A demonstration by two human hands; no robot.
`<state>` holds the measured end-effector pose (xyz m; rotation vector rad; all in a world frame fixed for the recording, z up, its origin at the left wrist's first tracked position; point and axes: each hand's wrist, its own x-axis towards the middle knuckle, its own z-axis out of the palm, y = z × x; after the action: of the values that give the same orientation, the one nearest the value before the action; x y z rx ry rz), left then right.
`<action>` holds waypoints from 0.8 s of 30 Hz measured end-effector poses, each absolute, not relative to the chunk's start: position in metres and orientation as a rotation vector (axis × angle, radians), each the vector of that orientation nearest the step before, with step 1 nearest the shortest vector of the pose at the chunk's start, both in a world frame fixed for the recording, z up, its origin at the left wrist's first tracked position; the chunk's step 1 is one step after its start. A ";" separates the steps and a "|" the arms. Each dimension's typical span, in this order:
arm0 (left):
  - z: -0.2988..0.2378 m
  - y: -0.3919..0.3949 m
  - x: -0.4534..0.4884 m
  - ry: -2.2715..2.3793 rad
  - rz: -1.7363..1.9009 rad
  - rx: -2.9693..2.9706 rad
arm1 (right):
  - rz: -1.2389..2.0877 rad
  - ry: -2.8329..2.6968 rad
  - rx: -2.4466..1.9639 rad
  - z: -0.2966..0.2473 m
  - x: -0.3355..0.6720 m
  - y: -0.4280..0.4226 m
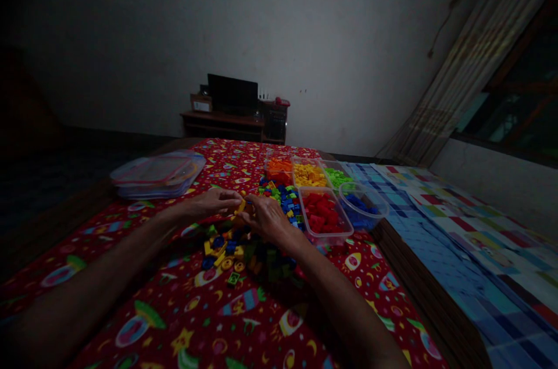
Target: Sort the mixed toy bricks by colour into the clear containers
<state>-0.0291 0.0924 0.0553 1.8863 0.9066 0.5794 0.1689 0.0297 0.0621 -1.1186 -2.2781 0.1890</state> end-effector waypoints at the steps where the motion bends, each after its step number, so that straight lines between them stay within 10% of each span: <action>1: 0.054 0.092 -0.028 0.911 0.597 1.845 | 0.173 -2.273 -1.113 0.061 0.170 0.031; 17: 0.058 0.104 -0.039 1.119 0.675 1.969 | -0.167 -1.843 -1.875 0.123 0.278 0.119; 24: 0.049 0.106 -0.038 1.066 0.422 2.021 | -0.074 -2.170 -1.452 0.106 0.226 0.084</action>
<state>-0.0383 0.1055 0.0494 2.0211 1.0660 0.4222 0.2258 0.0836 0.1058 -1.4524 -2.1698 -0.0740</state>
